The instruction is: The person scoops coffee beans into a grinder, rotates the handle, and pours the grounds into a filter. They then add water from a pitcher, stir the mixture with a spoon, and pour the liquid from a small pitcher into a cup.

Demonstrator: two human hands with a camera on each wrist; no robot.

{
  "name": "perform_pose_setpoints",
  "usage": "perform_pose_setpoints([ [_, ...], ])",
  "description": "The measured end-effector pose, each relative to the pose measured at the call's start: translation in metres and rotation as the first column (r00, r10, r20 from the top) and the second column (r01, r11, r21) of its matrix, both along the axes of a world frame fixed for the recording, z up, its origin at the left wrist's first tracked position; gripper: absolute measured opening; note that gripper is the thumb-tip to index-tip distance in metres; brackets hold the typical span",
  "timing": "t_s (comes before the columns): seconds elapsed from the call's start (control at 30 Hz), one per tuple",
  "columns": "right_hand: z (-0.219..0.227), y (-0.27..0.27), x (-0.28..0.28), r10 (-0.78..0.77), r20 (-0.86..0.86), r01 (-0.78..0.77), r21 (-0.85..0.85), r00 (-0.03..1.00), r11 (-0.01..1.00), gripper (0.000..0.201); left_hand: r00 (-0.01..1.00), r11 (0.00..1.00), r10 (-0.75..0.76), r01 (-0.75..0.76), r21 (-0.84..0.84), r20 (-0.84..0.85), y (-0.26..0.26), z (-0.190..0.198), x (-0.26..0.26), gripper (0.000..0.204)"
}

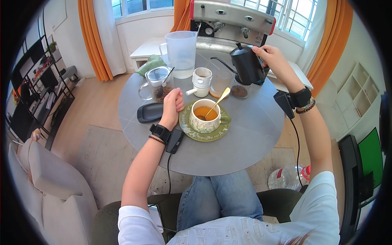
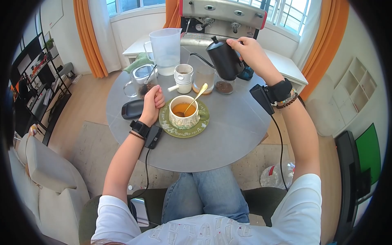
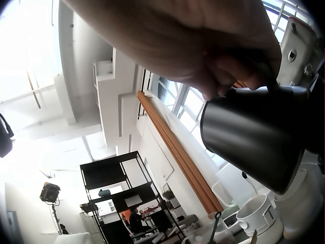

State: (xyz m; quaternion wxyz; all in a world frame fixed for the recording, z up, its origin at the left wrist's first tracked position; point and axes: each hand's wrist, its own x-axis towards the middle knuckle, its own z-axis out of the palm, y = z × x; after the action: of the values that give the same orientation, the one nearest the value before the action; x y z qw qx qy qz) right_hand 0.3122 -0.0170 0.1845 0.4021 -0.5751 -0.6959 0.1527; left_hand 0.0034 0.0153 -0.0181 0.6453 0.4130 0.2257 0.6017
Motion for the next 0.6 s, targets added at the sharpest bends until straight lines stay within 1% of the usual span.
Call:
perform_pose_setpoints([
  [0.03, 0.000, 0.000, 0.000, 0.000, 0.003, 0.000, 0.001, 1.000, 1.000, 0.049, 1.000, 1.000, 0.001, -0.001, 0.000, -0.001, 0.000, 0.000, 0.000, 0.024],
  [0.2, -0.006, -0.006, -0.006, 0.068, -0.152, -0.072, -0.023, 0.986, 0.997, 0.045, 1.000, 1.000, 0.000, 0.000, -0.002, -0.001, 0.000, 0.001, -0.001, 0.024],
  [0.33, -0.010, 0.002, 0.004, 0.114, -0.242, -0.115, 0.008, 0.964, 0.993, 0.043, 1.000, 1.000, -0.006, 0.007, -0.009, 0.009, 0.000, 0.000, 0.000, 0.024],
  [0.43, -0.009, -0.004, 0.003, 0.086, -0.304, -0.073, 0.054, 0.949, 0.996, 0.037, 1.000, 1.000, -0.011, 0.011, 0.000, -0.018, 0.000, 0.001, -0.001, 0.024],
  [0.53, -0.011, -0.006, 0.002, 0.119, -0.436, -0.083, 0.102, 0.892, 0.991, 0.035, 1.000, 1.000, -0.007, 0.007, -0.003, -0.010, 0.000, 0.000, 0.000, 0.024],
  [0.6, -0.015, -0.002, 0.010, 0.162, -0.507, -0.111, 0.129, 0.846, 0.985, 0.040, 1.000, 1.000, 0.000, 0.000, -0.013, 0.001, 0.001, 0.000, 0.000, 0.025],
])
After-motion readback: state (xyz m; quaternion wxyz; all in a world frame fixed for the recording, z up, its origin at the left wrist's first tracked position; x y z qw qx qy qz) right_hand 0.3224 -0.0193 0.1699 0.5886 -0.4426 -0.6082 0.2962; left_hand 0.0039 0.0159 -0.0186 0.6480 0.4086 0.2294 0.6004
